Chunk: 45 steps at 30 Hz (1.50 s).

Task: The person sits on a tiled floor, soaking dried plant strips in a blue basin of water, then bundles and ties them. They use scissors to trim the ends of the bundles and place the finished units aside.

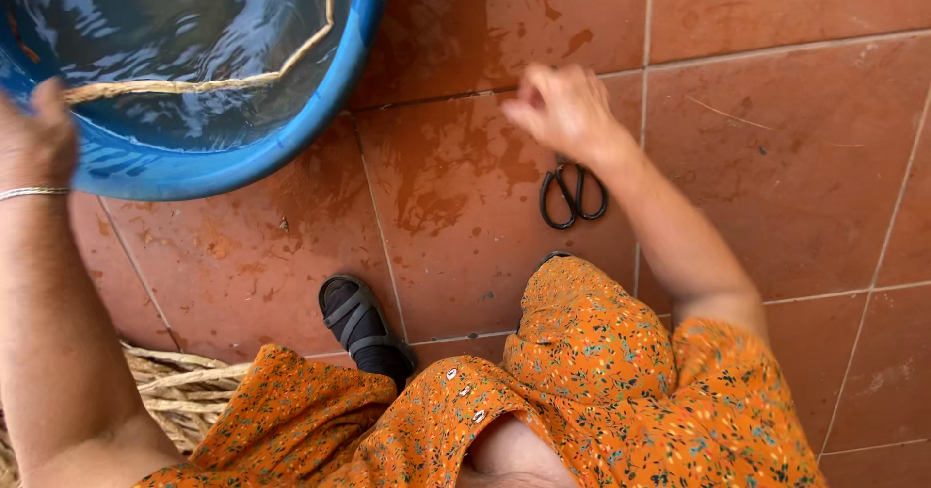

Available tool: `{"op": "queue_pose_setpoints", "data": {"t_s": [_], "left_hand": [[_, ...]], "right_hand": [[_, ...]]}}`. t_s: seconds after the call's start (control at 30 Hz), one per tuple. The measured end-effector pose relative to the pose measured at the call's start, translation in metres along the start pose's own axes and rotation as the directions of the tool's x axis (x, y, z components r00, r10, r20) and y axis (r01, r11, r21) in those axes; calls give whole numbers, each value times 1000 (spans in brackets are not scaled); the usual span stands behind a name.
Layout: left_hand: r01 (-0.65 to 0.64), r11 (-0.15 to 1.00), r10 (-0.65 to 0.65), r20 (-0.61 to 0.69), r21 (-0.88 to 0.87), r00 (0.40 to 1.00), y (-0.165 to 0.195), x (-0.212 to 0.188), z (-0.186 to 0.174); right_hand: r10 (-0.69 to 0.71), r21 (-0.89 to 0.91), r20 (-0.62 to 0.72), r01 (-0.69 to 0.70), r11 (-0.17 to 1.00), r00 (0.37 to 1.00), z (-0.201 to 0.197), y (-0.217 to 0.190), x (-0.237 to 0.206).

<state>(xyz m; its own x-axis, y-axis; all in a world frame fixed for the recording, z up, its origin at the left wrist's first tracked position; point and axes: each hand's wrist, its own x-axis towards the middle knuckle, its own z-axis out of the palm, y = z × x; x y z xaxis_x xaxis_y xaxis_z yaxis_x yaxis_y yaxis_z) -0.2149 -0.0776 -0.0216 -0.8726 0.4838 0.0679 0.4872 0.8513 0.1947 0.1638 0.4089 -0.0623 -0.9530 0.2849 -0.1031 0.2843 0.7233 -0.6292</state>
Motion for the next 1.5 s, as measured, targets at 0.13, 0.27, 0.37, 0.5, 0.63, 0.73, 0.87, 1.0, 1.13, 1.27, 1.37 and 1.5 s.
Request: {"op": "queue_pose_setpoints", "data": {"t_s": [0.13, 0.27, 0.37, 0.5, 0.63, 0.73, 0.87, 1.0, 1.13, 1.27, 1.37, 1.5], "left_hand": [[-453, 887, 449, -65, -88, 891, 148, -5, 26], [-499, 865, 497, 34, 52, 867, 288, 0, 50], [-395, 912, 360, 244, 112, 900, 329, 14, 54], [-269, 963, 229, 445, 29, 866, 326, 29, 58], [-258, 963, 181, 529, 75, 829, 322, 39, 64], [-265, 961, 170, 578, 84, 798, 327, 45, 60], [-256, 961, 153, 575, 103, 804, 335, 48, 51], [-262, 936, 78, 588, 235, 805, 340, 49, 55], [-250, 924, 79, 499, 287, 863, 342, 39, 67], [-318, 911, 224, 332, 264, 916, 339, 30, 72], [-341, 905, 273, 267, 254, 924, 336, 31, 71], [-332, 929, 263, 338, 165, 904, 332, 38, 71]], "right_hand": [[285, -301, 98, -245, 922, 953, 21, 25, -121], [395, -353, 84, -343, 870, 915, 48, 35, -167], [322, -199, -8, -317, 927, 947, 48, 45, -169], [496, 134, 279, -545, 828, 822, 20, 71, -156], [262, 730, 540, -600, 327, 800, -20, 108, -128], [163, 881, 460, -471, 35, 873, -55, 120, -110], [191, 899, 400, -424, 106, 896, -107, 115, -84], [264, 925, 181, -255, 281, 948, -152, 107, -65], [316, 962, 106, -177, 205, 943, -188, 114, -37], [347, 924, 112, -226, 308, 931, -234, 112, -20], [314, 871, 145, -272, 410, 938, -283, 99, -13], [348, 747, 125, -319, 583, 929, -358, 83, 4]]}}
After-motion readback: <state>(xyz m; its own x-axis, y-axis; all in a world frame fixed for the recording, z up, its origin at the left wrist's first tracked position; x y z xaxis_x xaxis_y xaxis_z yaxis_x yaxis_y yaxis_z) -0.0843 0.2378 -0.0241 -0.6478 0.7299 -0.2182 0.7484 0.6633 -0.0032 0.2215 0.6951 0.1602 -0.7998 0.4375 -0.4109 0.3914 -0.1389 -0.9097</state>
